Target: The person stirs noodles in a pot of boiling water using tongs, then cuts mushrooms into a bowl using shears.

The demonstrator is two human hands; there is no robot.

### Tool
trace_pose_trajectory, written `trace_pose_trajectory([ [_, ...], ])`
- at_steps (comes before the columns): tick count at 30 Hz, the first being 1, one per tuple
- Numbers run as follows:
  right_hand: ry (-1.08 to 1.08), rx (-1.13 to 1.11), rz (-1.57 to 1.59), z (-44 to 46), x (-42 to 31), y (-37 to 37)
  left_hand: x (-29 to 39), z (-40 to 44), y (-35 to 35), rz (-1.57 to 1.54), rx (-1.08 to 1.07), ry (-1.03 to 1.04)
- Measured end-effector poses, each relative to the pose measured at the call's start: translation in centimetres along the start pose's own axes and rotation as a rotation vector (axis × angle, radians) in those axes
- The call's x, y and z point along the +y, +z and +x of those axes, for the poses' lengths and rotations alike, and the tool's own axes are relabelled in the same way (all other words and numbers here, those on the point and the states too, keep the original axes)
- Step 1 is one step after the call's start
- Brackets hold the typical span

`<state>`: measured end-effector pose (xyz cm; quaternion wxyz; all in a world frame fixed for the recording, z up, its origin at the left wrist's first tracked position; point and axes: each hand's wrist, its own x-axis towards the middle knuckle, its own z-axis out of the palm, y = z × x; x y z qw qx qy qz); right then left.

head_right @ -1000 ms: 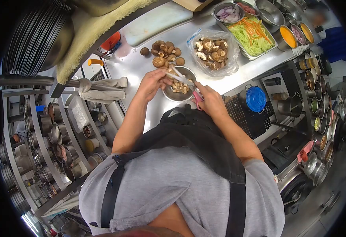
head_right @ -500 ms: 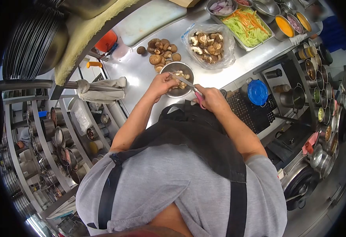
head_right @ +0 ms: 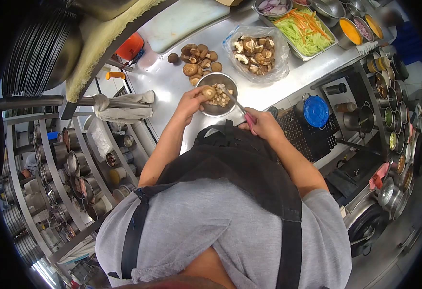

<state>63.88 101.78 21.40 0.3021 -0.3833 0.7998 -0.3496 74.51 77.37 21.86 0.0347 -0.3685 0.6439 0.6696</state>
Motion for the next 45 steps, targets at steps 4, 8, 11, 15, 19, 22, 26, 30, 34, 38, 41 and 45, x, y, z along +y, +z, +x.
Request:
trace_pose_trajectory([
  [4,0.19,-0.035,0.448,-0.1,0.2,0.4,1.6,-0.4,0.0,-0.113,-0.015,0.105],
  [8,0.168,-0.094,0.606,-0.1,0.0,0.7,3.6,-0.4,1.2,-0.11,-0.018,0.234],
  [11,0.18,-0.14,0.661,-0.1,-0.8,0.2,3.8,0.5,1.8,-0.12,-0.076,0.285],
  [15,0.171,-0.078,0.674,-0.1,0.0,0.2,4.8,0.6,2.4,-0.059,-0.096,0.277],
  [19,0.164,-0.051,0.587,-0.3,0.2,-0.3,5.3,0.8,2.6,-0.045,-0.112,0.257],
  [22,0.175,-0.045,0.592,-0.4,0.3,-0.5,5.5,1.3,2.8,-0.049,-0.123,0.263],
  [26,0.228,-0.051,0.58,-0.3,0.6,-0.8,5.7,2.0,3.1,-0.012,-0.117,0.282],
  [30,0.262,-0.017,0.521,-0.5,0.1,-1.6,6.1,2.3,3.4,0.018,-0.116,0.211],
  [34,0.208,0.033,0.31,-0.9,1.7,-1.5,6.2,2.9,3.7,0.016,-0.127,0.143],
  [38,0.179,0.115,0.117,-2.0,2.4,-1.7,6.7,5.6,3.9,0.109,-0.097,0.247],
  [41,0.231,0.135,0.129,-2.7,2.8,-1.5,9.1,7.6,5.2,0.214,-0.021,0.369],
  [45,0.271,0.174,0.212,-3.3,3.2,-1.1,10.5,10.6,4.8,0.211,-0.012,0.568],
])
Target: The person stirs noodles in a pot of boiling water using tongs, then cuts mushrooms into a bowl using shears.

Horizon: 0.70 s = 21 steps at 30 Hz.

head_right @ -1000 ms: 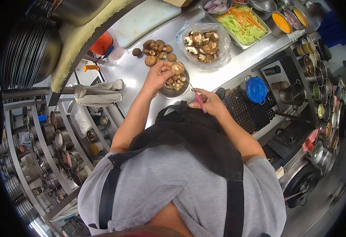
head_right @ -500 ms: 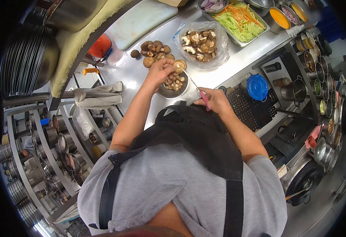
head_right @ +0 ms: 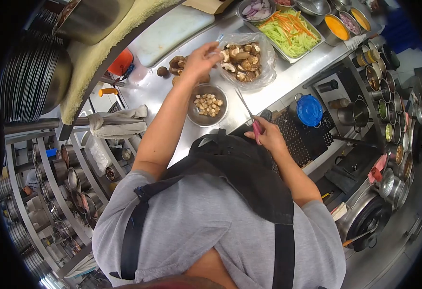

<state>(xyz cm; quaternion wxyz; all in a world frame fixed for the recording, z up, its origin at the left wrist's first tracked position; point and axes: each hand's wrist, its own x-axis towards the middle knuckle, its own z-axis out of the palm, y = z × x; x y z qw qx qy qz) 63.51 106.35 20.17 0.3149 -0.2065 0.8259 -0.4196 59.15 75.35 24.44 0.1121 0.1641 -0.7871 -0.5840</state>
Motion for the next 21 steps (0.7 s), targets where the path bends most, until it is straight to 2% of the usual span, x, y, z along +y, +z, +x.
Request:
trace_pose_trajectory([
  [2,-0.029,0.047,0.033,-0.3,0.6,0.3,1.1,-0.1,-2.9,0.004,0.048,-0.034],
  [4,-0.053,0.093,0.072,-0.5,1.5,0.7,0.2,0.6,-7.2,0.374,0.237,0.067],
  [6,-0.046,0.142,0.177,-0.7,2.3,1.2,-5.1,2.1,-12.0,0.595,0.413,-0.031],
  [8,-0.032,0.135,0.145,-1.2,1.1,0.9,-9.6,1.8,-15.9,0.789,0.337,-0.175],
  [10,-0.024,0.115,0.078,-1.1,0.5,0.8,-12.2,-0.1,-16.6,0.899,0.203,-0.252],
  [12,-0.041,0.104,0.037,-0.7,-0.7,0.6,-12.1,-2.2,-15.6,0.949,0.096,-0.281],
  [15,-0.072,0.069,-0.027,-0.1,-3.3,0.2,-14.0,-3.2,-15.5,0.93,0.218,-0.207],
  [17,-0.099,0.041,-0.055,0.5,-4.3,0.4,-14.2,-3.5,-15.6,0.888,0.361,-0.336],
  [21,-0.175,-0.012,-0.079,1.3,-5.6,0.9,-17.6,-3.2,-17.5,0.775,0.368,-0.357],
])
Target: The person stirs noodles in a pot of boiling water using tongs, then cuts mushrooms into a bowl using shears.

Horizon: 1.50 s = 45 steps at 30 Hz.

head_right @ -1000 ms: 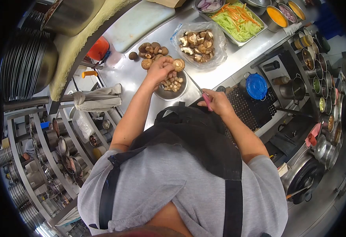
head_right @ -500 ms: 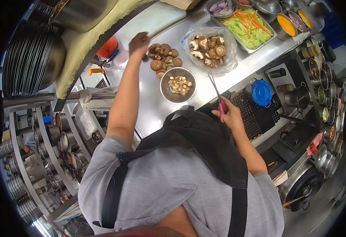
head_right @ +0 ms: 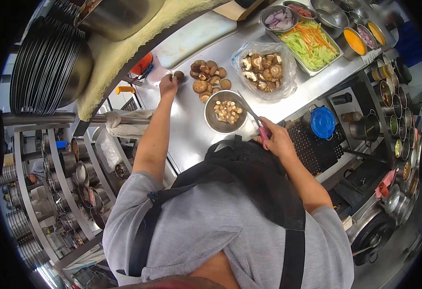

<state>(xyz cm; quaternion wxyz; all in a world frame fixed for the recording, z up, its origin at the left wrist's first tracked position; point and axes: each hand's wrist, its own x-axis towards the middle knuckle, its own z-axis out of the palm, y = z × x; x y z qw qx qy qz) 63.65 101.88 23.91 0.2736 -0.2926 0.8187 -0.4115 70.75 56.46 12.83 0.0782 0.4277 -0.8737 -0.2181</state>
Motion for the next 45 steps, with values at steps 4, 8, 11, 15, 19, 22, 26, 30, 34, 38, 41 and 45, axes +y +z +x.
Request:
trace_pose_trajectory([
  [4,-0.044,-0.023,-0.074,0.3,0.2,0.6,1.1,-0.9,0.1,-0.079,0.103,0.126],
  [8,-0.044,-0.033,-0.051,-0.1,0.0,0.6,5.3,-2.3,-1.6,0.154,-0.104,0.253],
  [11,-0.037,-0.013,-0.019,-0.7,0.8,0.4,4.6,-0.6,0.2,0.192,-0.004,0.167],
  [15,-0.062,0.066,-0.039,-1.5,1.5,0.0,4.1,1.0,-0.4,0.055,0.049,0.037],
  [19,-0.036,0.08,-0.07,-1.7,1.0,-0.3,7.2,-3.7,-4.7,-0.847,-0.224,-0.259],
  [22,-0.151,0.094,-0.117,-0.9,1.3,0.2,10.2,-9.2,-6.1,-1.028,-0.394,-0.197],
  [26,-0.239,0.094,-0.158,0.9,-0.2,0.6,12.8,-13.4,-4.9,-1.092,-0.53,-0.198],
  [30,-0.346,0.137,-0.253,1.8,0.7,0.9,15.4,-16.3,-4.5,-1.17,-0.662,-0.216],
  [34,-0.324,0.138,-0.286,1.2,1.1,0.4,16.2,-17.5,-4.7,-1.224,-0.771,-0.234],
  [38,-0.312,0.118,-0.258,0.6,1.2,0.9,16.3,-18.6,-4.0,-1.016,-0.87,-0.059],
  [41,-0.269,0.057,-0.272,0.4,1.2,1.6,15.8,-18.7,-3.2,-0.913,-0.847,-0.033],
  [45,-0.256,-0.02,-0.241,0.5,1.6,2.0,15.0,-18.9,-2.0,-0.907,-0.841,-0.066],
])
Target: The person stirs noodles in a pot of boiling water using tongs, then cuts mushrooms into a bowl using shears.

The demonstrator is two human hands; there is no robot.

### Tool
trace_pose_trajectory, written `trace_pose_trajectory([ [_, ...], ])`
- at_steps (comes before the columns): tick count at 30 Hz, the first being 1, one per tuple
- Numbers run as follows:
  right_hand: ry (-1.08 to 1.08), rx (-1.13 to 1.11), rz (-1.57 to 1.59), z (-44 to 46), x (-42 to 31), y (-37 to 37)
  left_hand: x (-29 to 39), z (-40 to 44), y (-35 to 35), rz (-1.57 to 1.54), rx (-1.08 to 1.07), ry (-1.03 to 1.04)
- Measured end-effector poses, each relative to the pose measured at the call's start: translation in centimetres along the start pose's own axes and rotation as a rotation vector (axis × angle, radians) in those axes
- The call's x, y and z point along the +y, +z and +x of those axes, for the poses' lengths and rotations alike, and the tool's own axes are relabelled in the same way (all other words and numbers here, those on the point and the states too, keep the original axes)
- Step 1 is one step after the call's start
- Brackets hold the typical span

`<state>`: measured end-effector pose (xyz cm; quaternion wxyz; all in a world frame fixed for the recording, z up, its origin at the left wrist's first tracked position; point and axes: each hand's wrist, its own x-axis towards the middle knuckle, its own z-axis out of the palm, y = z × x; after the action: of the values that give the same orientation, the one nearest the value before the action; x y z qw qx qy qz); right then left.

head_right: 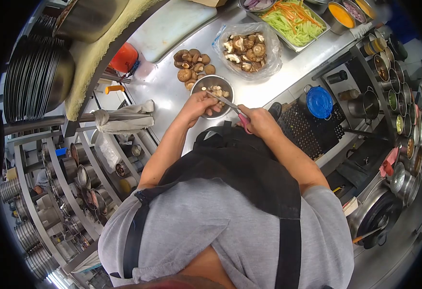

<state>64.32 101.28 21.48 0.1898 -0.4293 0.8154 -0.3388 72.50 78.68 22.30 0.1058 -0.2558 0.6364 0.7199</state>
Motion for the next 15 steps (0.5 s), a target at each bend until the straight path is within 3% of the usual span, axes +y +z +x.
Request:
trace_pose_trajectory([
  [6,-0.092,-0.09,0.035,-0.3,2.2,0.7,-1.5,0.0,0.4,0.051,0.007,-0.211],
  [9,0.055,-0.131,0.11,-0.9,1.4,0.0,-1.0,-0.5,-0.1,0.127,0.101,-0.183],
  [11,0.257,-0.13,0.162,-1.0,0.4,-0.8,-0.9,-0.6,-1.0,-0.012,0.182,-0.06],
  [12,0.25,-0.135,0.16,-1.1,0.6,-0.7,-0.8,-0.5,-1.3,-0.016,0.189,-0.058],
  [15,0.368,-0.141,0.431,-1.6,1.7,0.1,0.4,-0.4,-1.7,-0.094,0.222,0.089],
])
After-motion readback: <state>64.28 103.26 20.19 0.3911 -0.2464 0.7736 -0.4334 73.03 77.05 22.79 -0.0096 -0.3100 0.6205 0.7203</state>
